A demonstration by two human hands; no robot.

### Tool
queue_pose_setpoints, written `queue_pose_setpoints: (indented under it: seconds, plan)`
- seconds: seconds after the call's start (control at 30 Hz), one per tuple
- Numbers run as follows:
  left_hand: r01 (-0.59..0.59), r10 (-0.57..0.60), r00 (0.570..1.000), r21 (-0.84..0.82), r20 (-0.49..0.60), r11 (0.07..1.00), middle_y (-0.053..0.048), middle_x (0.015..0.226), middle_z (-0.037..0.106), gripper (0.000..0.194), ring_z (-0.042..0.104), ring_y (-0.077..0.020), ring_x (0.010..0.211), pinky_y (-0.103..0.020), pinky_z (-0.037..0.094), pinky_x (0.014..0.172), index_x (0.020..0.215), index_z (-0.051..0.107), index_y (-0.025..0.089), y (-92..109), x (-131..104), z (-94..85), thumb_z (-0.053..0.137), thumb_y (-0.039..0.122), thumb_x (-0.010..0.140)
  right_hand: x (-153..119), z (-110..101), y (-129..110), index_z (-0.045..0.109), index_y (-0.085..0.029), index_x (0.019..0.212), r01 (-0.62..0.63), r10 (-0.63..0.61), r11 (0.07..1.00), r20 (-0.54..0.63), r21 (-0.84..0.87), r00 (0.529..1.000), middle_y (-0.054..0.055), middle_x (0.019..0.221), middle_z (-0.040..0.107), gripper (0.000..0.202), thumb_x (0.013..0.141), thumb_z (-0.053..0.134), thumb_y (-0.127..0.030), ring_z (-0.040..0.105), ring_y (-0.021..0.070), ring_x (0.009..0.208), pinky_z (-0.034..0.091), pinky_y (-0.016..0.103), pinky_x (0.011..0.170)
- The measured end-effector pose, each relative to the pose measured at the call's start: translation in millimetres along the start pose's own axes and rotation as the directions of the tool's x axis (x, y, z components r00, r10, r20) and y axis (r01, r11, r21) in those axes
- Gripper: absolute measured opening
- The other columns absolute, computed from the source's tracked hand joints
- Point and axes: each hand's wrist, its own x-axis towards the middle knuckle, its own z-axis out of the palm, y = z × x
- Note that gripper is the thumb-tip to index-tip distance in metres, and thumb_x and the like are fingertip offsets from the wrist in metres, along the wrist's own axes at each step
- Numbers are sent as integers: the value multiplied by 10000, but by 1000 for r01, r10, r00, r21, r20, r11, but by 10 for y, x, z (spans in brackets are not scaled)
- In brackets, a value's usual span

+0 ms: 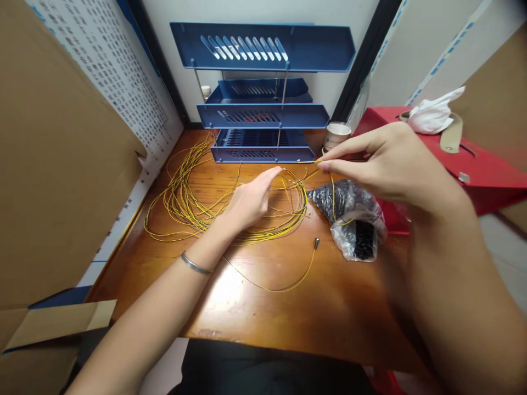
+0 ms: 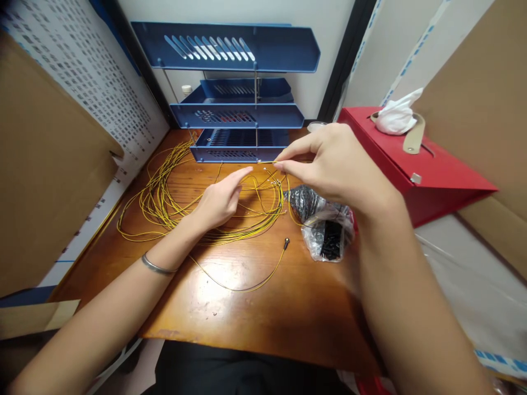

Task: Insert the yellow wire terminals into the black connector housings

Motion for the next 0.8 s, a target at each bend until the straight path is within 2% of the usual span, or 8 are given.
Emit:
queue_pose_setpoints:
  seconds: [0.07,0.17,0.3,0.4,0.53,0.67,0.8]
  plan:
    - [-15,16,999,-4,40,1000,-118,1491,580,497,625,-239,1285,-398,547,1027,1500,459,169,-15,8,43,393,126,1009,-2,12,2,845,-223,828,20,-20,1000,25,12,999,25,730,769,131,795,760,-317,684,203,666,479,336,595]
    - [-42,42,998,-1,36,999,-114,1364,673,418,686,-226,1161,-374,573,947,1417,551,183,-56,-5,81,433,155,1017,-2,24,11,845,-233,835,33,-34,999,59,20,998,14,700,751,120,797,771,-319,669,201,665,492,339,620]
    - [-141,141,988,8,-58,990,-105,1038,744,265,709,-181,893,-307,567,787,1164,705,157,-142,-33,89,486,188,1019,2,16,14,847,-240,827,35,-35,999,90,0,995,12,685,741,116,807,763,-317,672,206,676,508,343,651]
    - [-192,188,967,-7,-171,981,-94,952,738,240,685,-160,825,-287,546,748,1122,727,155,-179,-50,66,516,197,1015,7,15,14,848,-237,829,31,-28,999,109,-25,994,21,700,749,124,813,757,-320,676,213,676,515,356,671]
    - [-136,118,943,-37,-310,990,-69,833,728,212,658,-143,746,-268,513,704,1004,766,146,-140,-64,10,573,233,997,18,37,-15,847,-234,837,23,-15,998,134,-58,991,27,724,761,126,826,739,-296,676,207,663,511,354,664]
    - [-66,32,925,-77,-378,995,-31,705,677,229,596,-124,643,-260,472,648,907,774,141,-57,-72,-64,585,242,988,33,66,-58,849,-222,851,26,-5,994,199,-103,980,41,760,778,150,836,714,-287,693,205,687,523,340,672]
    - [-24,-43,898,-147,-438,989,-22,705,671,258,565,-118,619,-262,466,646,911,759,148,-3,-95,-134,553,273,1003,46,108,0,849,-206,848,17,12,990,205,-143,979,62,779,781,166,829,702,-280,703,207,699,546,346,708]
